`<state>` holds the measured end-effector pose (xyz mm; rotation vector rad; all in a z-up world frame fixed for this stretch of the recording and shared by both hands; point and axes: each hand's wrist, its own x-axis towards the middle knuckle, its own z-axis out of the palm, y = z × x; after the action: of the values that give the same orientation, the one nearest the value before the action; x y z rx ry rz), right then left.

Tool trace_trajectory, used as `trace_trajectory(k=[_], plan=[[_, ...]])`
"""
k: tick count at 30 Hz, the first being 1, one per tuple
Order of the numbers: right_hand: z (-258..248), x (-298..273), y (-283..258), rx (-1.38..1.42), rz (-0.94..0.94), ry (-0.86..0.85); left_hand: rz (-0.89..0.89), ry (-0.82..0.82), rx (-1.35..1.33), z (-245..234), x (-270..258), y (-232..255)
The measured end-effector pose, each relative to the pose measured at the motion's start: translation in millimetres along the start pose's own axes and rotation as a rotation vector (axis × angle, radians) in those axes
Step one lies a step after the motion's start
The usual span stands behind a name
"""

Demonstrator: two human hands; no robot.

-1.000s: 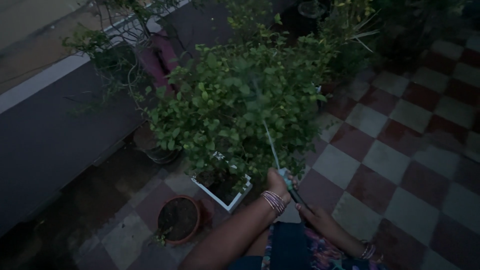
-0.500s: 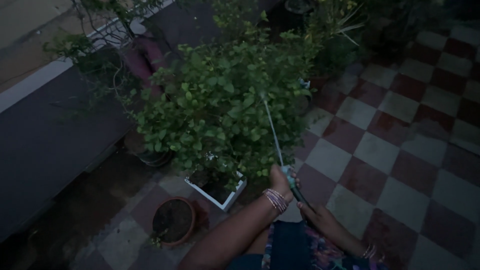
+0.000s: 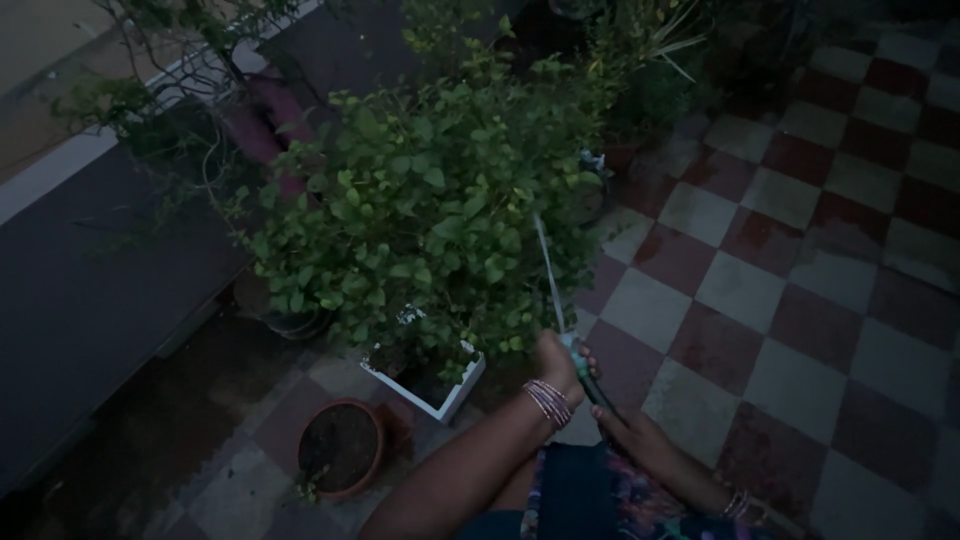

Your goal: Watering several potted plants on a tiled balcony using a water hose.

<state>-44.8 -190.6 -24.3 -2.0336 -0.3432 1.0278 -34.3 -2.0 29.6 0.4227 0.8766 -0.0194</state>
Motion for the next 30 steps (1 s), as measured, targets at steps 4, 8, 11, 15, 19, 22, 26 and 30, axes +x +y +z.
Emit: trace_trajectory(k=[4,8,11,15,19,22,26,30], plan=[[2.7,-8.6,-12.7,0.101,-0.008,0.001,0.027,0.045,0.043,0.3,2.0,1.1],[1.0,-4.5,-9.5,0.07,0.004,-0.032,-0.052,0.053,0.016,-14.1,31.5,-8.7],[-3.3,-13.9,-28.1,0.094,0.021,-0.066,-0.013,0.068,0.005,-11.3,21.1,-2.9],[-1.7,-18.3,-43.9,0.103,0.019,-0.11,-0.022,0.087,-0.065,-40.1,50.0,-7.8],[2.2,15.1,-4.3,0.145,0.033,-0.193,0.004,0.143,-0.137,-44.2,48.9,-8.3],[1.4,15.8,-7.0,-0.008,0.057,-0.143,0.011,0.139,-0.113,-34.5,29.0,-2.6],[-4.3,16.0,-7.3,-0.043,-0.023,-0.12,0.025,0.128,-0.146,-37.3,40.8,-7.6],[-11.9,13.0,-6.2,-0.065,0.055,-0.116,0.053,0.099,-0.126,-30.8,40.6,-12.4]])
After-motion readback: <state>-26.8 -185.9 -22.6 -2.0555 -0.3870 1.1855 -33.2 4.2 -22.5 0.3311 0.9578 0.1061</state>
